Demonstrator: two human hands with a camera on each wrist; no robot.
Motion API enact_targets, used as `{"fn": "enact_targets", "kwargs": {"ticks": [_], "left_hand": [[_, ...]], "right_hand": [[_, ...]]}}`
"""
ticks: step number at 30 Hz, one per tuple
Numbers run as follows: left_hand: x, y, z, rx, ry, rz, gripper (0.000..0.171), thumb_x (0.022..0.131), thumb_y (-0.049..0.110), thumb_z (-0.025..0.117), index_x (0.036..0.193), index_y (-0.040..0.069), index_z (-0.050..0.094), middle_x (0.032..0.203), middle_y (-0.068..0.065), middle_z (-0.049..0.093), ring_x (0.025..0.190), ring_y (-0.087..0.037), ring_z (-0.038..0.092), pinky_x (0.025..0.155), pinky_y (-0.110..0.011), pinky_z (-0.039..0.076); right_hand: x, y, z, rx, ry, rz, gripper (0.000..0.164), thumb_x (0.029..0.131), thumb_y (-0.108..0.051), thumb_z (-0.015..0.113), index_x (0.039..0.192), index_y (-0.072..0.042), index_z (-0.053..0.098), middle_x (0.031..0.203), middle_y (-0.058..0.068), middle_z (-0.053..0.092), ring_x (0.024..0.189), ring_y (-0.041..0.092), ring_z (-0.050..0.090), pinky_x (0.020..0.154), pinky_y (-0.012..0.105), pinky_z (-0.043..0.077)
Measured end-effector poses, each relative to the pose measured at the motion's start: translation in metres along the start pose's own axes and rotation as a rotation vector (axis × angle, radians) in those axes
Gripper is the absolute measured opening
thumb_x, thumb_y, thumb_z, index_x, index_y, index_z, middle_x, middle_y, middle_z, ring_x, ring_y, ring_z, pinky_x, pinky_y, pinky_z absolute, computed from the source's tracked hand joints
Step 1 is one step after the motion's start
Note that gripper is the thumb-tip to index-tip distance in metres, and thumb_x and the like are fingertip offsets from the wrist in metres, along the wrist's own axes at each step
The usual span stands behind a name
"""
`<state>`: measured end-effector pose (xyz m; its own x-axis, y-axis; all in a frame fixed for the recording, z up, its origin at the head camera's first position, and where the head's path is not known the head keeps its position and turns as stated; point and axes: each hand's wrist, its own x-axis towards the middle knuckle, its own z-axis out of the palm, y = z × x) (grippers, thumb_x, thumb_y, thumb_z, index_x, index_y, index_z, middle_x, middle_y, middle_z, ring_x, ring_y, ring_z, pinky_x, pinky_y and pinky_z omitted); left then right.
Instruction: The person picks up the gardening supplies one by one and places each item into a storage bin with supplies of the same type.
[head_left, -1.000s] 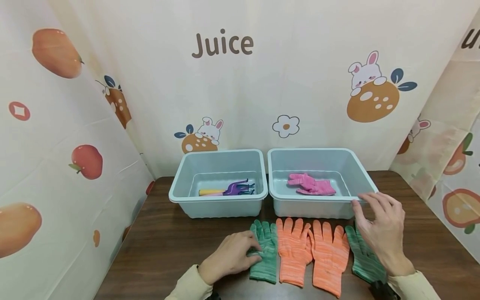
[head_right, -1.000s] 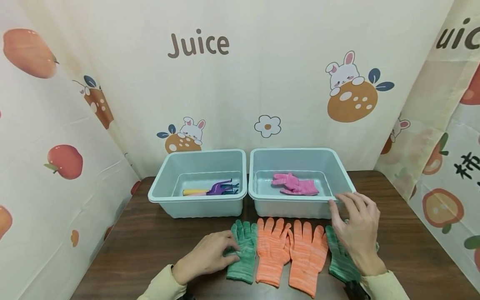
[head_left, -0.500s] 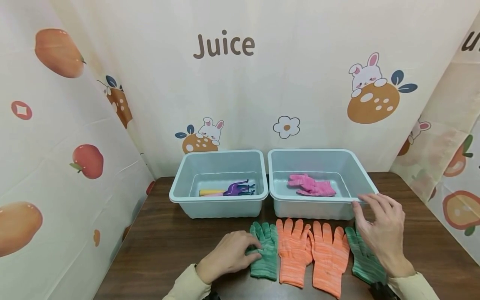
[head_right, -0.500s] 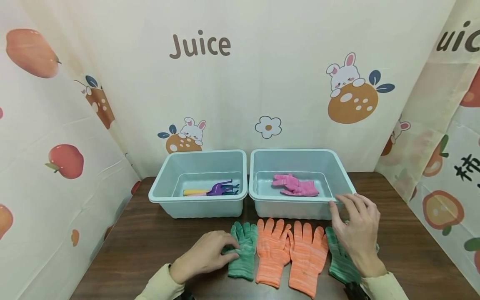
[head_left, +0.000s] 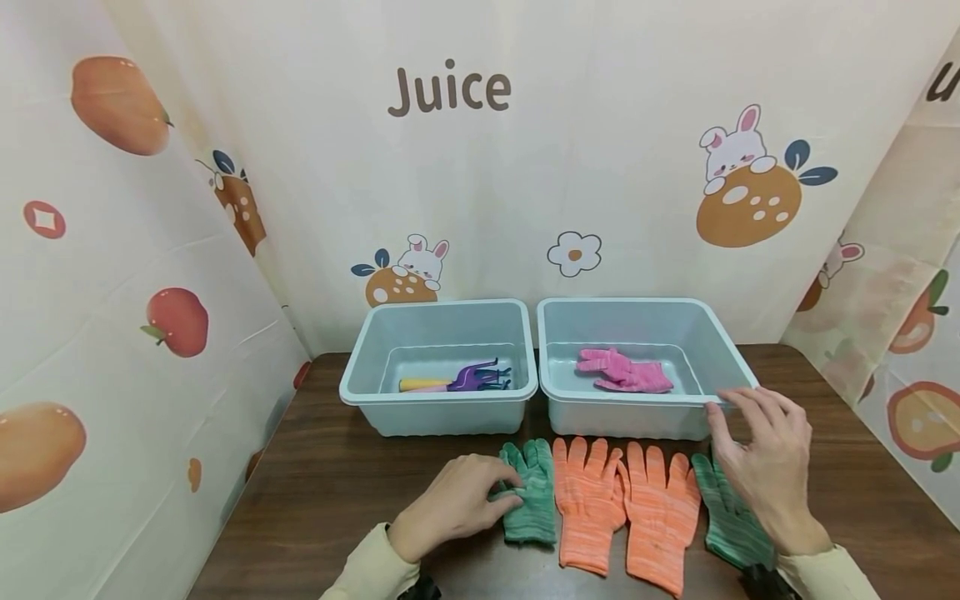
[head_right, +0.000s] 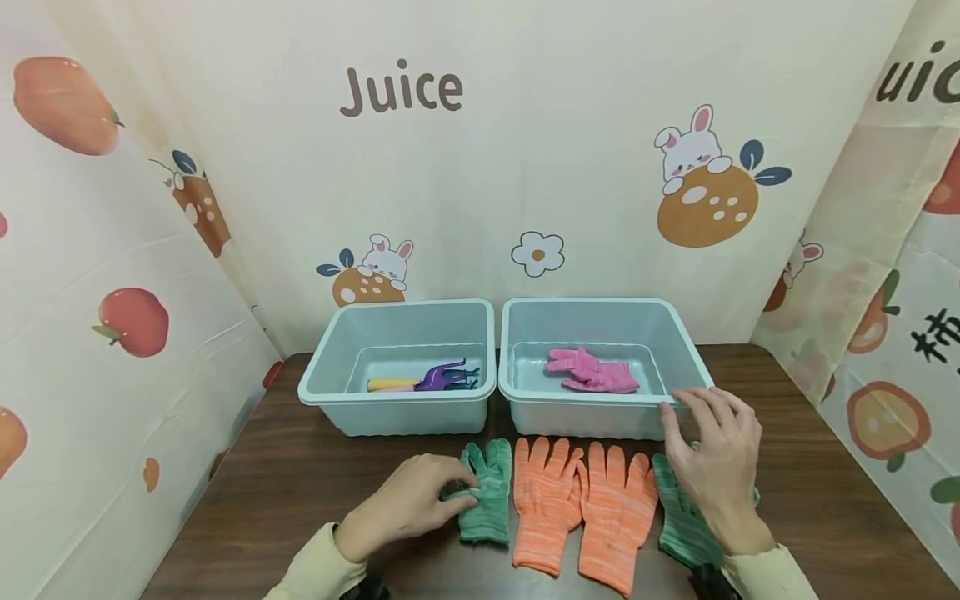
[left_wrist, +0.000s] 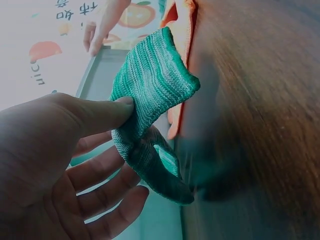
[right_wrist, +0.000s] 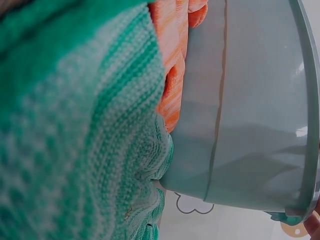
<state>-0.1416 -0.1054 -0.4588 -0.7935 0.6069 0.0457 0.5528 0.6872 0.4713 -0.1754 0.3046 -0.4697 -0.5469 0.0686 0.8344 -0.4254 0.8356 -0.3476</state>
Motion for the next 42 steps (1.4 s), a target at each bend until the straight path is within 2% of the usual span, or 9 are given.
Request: {"fn": "enact_targets", "kwargs": {"ticks": [4, 9, 16, 23, 31, 38, 42], "left_hand": [[0.001, 0.002, -0.002, 0.018, 0.006, 0.006, 0.015, 0.099, 0.032, 0.077, 0.11, 0.023, 0.082, 0.1, 0.016, 0.078, 0.077, 0.007, 0.057, 0.066, -0.016, 0.048], [0.004, 0.004, -0.004, 0.02, 0.017, 0.01, 0.016, 0.099, 0.032, 0.077, 0.111, 0.023, 0.082, 0.1, 0.015, 0.078, 0.078, 0.006, 0.06, 0.067, -0.016, 0.048], [0.007, 0.006, -0.008, 0.01, 0.028, 0.006, 0.016, 0.1, 0.032, 0.076, 0.111, 0.023, 0.082, 0.1, 0.015, 0.078, 0.075, 0.006, 0.058, 0.066, -0.015, 0.047], [0.007, 0.009, -0.013, 0.007, 0.041, 0.014, 0.015, 0.1, 0.031, 0.076, 0.111, 0.022, 0.082, 0.1, 0.014, 0.078, 0.076, 0.007, 0.058, 0.067, -0.015, 0.048], [0.009, 0.013, -0.017, 0.009, 0.058, 0.017, 0.014, 0.101, 0.031, 0.075, 0.111, 0.023, 0.081, 0.098, 0.014, 0.077, 0.074, 0.002, 0.059, 0.064, -0.016, 0.046], [0.01, 0.017, -0.021, -0.001, 0.061, 0.013, 0.016, 0.101, 0.032, 0.075, 0.112, 0.022, 0.081, 0.1, 0.014, 0.077, 0.075, 0.003, 0.058, 0.066, -0.017, 0.047], [0.011, 0.019, -0.026, -0.001, 0.09, 0.016, 0.016, 0.101, 0.031, 0.076, 0.112, 0.022, 0.081, 0.099, 0.013, 0.077, 0.077, 0.0, 0.062, 0.068, -0.017, 0.048]], "right_hand": [[0.0, 0.0, 0.002, 0.024, 0.043, -0.013, 0.06, 0.101, -0.053, 0.063, 0.106, 0.005, 0.077, 0.108, 0.029, 0.073, 0.112, 0.053, 0.056, 0.106, 0.047, 0.035], [0.0, 0.001, 0.003, 0.038, 0.041, -0.015, 0.057, 0.101, -0.05, 0.065, 0.107, 0.006, 0.077, 0.108, 0.029, 0.073, 0.113, 0.052, 0.055, 0.11, 0.034, 0.031], [0.001, 0.0, 0.001, 0.022, 0.009, -0.014, 0.059, 0.102, -0.05, 0.062, 0.109, 0.007, 0.076, 0.109, 0.03, 0.071, 0.113, 0.052, 0.054, 0.109, 0.035, 0.031], [0.001, 0.001, 0.003, 0.034, 0.055, -0.02, 0.06, 0.101, -0.053, 0.063, 0.106, 0.006, 0.077, 0.106, 0.03, 0.073, 0.11, 0.053, 0.056, 0.109, 0.03, 0.029], [0.0, 0.001, 0.001, 0.03, 0.032, -0.016, 0.055, 0.1, -0.048, 0.065, 0.107, 0.006, 0.076, 0.107, 0.029, 0.072, 0.11, 0.053, 0.055, 0.106, 0.033, 0.031], [-0.001, 0.001, 0.004, 0.033, 0.049, -0.02, 0.061, 0.101, -0.054, 0.062, 0.107, 0.005, 0.077, 0.107, 0.029, 0.073, 0.11, 0.052, 0.055, 0.107, 0.032, 0.03], [0.0, 0.001, 0.005, 0.039, 0.049, -0.02, 0.061, 0.101, -0.053, 0.063, 0.106, 0.005, 0.077, 0.107, 0.028, 0.073, 0.11, 0.053, 0.055, 0.107, 0.032, 0.03]]}}
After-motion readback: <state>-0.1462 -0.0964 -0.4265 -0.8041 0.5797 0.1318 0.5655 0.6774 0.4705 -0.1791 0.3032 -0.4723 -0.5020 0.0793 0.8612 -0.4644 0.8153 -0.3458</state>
